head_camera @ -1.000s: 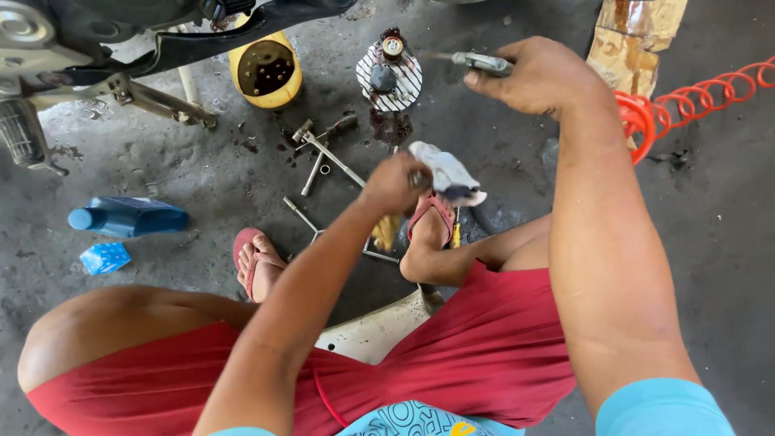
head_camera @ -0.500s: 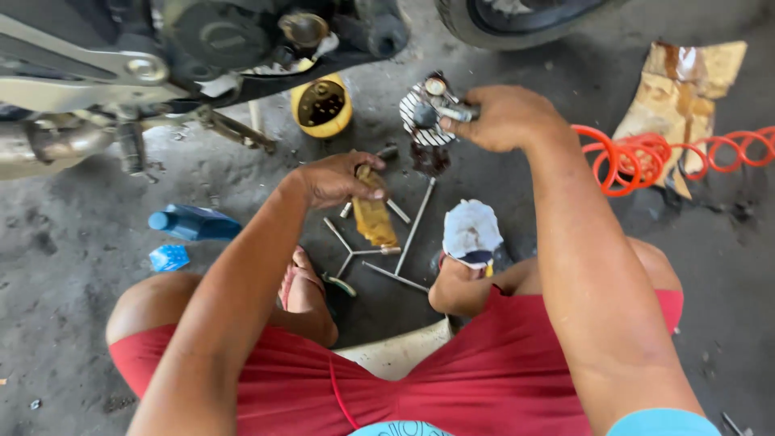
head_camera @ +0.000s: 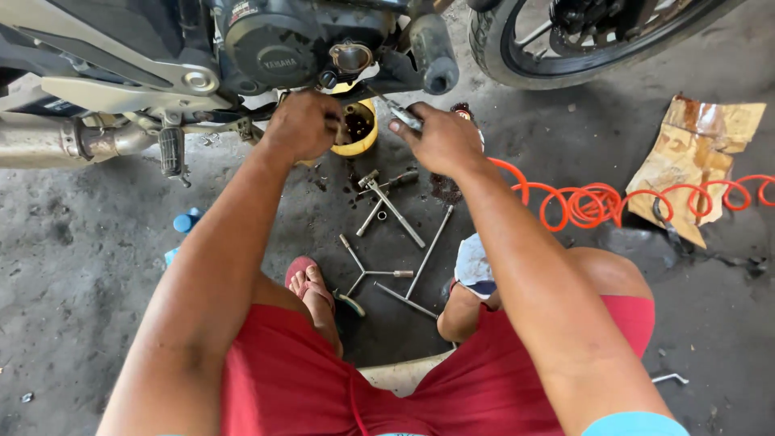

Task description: The person removes a circular engine cover from a motorcycle, wipes it with a cloth, and uses a screwdriver to clean the inside. They then pour a red liquid from a bottle into a small container and use a spray tool to clean the engine cover.

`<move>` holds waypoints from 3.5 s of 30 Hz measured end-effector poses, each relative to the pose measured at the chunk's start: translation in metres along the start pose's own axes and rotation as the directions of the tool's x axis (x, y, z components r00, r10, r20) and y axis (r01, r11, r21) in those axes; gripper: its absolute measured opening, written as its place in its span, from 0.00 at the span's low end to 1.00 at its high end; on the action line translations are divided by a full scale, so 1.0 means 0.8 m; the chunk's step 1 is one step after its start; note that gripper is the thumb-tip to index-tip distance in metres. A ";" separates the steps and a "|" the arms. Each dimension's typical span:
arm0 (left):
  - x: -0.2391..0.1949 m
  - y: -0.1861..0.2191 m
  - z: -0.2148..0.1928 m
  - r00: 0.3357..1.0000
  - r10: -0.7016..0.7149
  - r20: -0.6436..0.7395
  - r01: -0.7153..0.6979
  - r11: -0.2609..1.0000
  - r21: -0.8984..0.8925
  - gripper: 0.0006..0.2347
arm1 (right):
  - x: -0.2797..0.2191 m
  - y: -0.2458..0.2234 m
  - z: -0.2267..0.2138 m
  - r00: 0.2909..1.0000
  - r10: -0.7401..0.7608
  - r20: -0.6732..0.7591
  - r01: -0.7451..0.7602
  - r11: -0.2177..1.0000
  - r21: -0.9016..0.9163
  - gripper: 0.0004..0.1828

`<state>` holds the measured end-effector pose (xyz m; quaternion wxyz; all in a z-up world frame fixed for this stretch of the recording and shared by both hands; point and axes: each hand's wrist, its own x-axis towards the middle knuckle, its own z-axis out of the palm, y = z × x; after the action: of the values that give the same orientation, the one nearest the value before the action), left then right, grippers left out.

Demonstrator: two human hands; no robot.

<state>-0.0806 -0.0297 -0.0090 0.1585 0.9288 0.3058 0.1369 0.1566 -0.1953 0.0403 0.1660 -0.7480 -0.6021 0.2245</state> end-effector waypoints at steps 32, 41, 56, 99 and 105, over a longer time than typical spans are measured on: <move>0.098 0.002 0.065 0.962 -0.043 -0.270 0.030 0.998 -0.051 0.08 | 0.097 -0.003 0.062 0.973 0.231 0.001 -0.231 0.972 0.036 0.39; 0.104 0.006 0.068 0.950 -0.153 -0.274 0.131 0.987 -0.098 0.09 | 0.085 -0.025 0.050 0.953 0.299 0.052 -0.303 0.948 0.096 0.37; 0.100 -0.014 0.067 0.953 -0.034 -0.300 -0.001 0.993 -0.114 0.11 | 0.091 -0.038 0.056 0.961 0.269 0.065 -0.273 0.960 0.068 0.36; 0.094 -0.002 0.058 0.998 -0.007 -0.065 0.011 0.998 0.062 0.21 | 0.092 -0.020 0.069 0.984 0.175 0.025 -0.175 0.984 -0.019 0.35; 0.095 -0.005 0.062 0.996 -0.005 -0.084 0.010 0.998 0.061 0.24 | 0.090 -0.024 0.069 0.977 0.212 0.002 -0.212 0.977 -0.008 0.36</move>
<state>-0.0062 0.0092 -0.0441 0.1173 0.9256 0.3197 0.1654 0.1239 -0.1219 -0.0061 0.1376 -0.8082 -0.5200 0.2395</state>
